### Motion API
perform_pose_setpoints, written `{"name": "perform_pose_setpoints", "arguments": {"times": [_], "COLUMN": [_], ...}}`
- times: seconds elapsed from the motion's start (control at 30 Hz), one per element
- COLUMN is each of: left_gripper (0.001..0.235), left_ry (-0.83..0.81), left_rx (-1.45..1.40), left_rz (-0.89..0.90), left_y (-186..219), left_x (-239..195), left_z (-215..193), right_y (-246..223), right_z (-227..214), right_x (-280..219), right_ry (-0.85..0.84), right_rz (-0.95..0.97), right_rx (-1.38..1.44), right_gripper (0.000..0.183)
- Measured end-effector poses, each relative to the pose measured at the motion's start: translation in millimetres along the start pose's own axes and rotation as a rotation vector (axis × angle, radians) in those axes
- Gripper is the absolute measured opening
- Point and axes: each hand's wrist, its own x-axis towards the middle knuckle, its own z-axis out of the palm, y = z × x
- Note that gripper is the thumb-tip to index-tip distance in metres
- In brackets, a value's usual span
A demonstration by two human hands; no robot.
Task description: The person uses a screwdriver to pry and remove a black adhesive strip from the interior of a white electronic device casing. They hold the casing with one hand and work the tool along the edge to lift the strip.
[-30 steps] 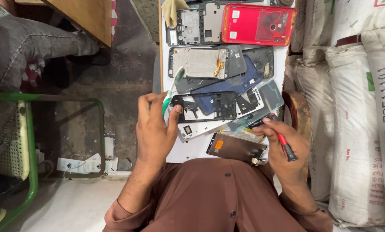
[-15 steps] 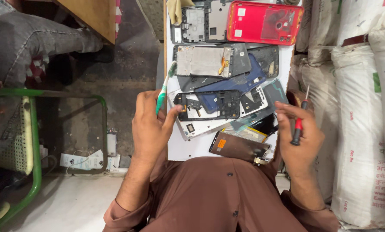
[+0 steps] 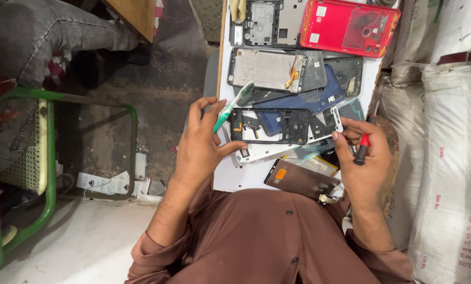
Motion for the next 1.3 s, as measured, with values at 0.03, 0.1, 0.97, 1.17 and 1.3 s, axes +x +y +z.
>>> {"name": "perform_pose_setpoints", "arguments": {"times": [0.03, 0.1, 0.97, 1.17, 1.3], "left_gripper": [0.090, 0.090, 0.021, 0.031, 0.034], "left_ry": [-0.004, -0.013, 0.345, 0.337, 0.377], "left_rx": [0.008, 0.024, 0.171, 0.088, -0.006], "left_rz": [0.004, 0.012, 0.534, 0.536, 0.549], "left_y": [0.7, 2.1, 45.5, 49.1, 42.5], "left_x": [0.6, 0.4, 183.4, 187.0, 156.4], "left_z": [0.2, 0.6, 41.9, 51.6, 33.6], "right_y": [1.0, 1.5, 24.2, 41.2, 48.1], "right_z": [0.2, -0.3, -13.3, -21.5, -28.3], "right_x": [0.8, 0.5, 2.6, 5.6, 4.7], "right_ry": [0.001, 0.008, 0.090, 0.149, 0.176], "right_rz": [0.005, 0.014, -0.309, -0.277, -0.250], "right_rx": [-0.038, -0.110, -0.280, -0.213, -0.186], "right_gripper": [0.028, 0.029, 0.025, 0.019, 0.018]}}
